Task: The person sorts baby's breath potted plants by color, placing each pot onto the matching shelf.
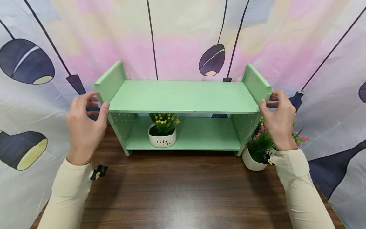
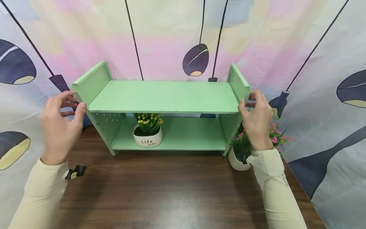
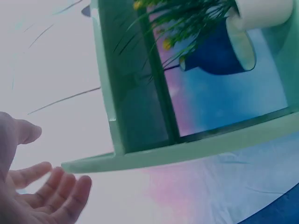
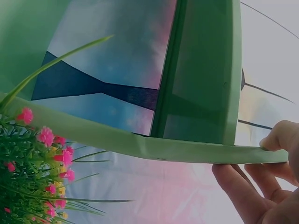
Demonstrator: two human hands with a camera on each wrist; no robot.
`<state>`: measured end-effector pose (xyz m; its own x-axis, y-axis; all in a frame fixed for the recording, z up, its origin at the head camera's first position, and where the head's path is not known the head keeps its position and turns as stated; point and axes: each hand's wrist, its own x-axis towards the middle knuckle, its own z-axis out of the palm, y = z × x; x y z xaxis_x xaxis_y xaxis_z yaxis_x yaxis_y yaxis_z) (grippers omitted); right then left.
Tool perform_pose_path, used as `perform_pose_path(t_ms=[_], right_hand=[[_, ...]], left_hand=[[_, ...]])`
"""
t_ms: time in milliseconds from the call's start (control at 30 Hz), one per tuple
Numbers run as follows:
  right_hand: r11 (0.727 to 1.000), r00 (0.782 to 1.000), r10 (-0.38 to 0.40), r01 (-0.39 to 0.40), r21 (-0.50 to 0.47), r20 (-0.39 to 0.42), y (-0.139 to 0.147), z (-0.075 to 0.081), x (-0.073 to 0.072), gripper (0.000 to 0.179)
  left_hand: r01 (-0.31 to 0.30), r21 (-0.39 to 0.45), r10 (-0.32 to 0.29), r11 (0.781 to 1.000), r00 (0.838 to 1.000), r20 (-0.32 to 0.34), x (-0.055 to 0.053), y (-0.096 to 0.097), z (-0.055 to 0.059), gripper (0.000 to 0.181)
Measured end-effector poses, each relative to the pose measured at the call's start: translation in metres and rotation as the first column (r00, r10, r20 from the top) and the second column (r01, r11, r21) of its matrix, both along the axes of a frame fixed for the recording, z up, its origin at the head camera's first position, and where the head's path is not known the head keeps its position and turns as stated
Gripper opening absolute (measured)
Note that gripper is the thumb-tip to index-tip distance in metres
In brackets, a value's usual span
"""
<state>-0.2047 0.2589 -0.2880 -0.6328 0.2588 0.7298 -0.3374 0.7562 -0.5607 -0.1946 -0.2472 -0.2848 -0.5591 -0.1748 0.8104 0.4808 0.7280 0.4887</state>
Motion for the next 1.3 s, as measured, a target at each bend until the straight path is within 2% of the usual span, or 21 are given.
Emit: perform_pose_path(t_ms=[100, 200, 433, 533, 667, 967, 1300], right_hand=[[1.0, 1.0, 0.013, -0.013, 0.001, -0.016, 0.0, 0.0, -0.001, 0.026], [1.0, 1.0, 0.015, -0.015, 0.006, -0.024, 0.0, 0.0, -0.001, 0.025], [1.0, 1.0, 0.016, -0.016, 0.002, -0.016, 0.0, -0.002, 0.0, 0.024], [1.0, 1.0, 0.011, -0.011, -0.001, -0.011, 0.0, -0.003, 0.0, 0.024], [1.0, 1.0, 0.004, -0.003, 0.001, -0.011, 0.0, -0.002, 0.0, 0.024], [0.999, 1.0, -0.03, 0.03, 0.025, -0.01, 0.0, -0.004, 0.002, 0.028], [0.999, 0.999, 0.04, -0.04, 0.012, 0.031, 0.003, -0.002, -0.003, 0.033]], left_hand=[[-0.063, -0.012, 0.064, 0.998, 0.995, 0.082, -0.007, -0.006, 0.013, 0.048], [-0.079, -0.028, 0.082, 0.996, 0.989, 0.123, -0.015, -0.009, 0.022, 0.052], [-0.034, -0.022, 0.037, 0.999, 0.99, 0.133, -0.03, -0.013, 0.033, 0.045], [-0.02, -0.031, 0.023, 0.999, 0.992, 0.12, -0.034, -0.015, 0.033, 0.04], [-0.033, -0.05, 0.038, 0.998, 0.995, 0.097, -0.037, -0.018, 0.029, 0.037], [-0.021, -0.087, 0.027, 0.996, 0.997, 0.077, -0.039, -0.021, 0.024, 0.041], [-0.038, -0.101, 0.044, 0.994, 0.998, 0.054, -0.04, -0.02, 0.021, 0.04]])
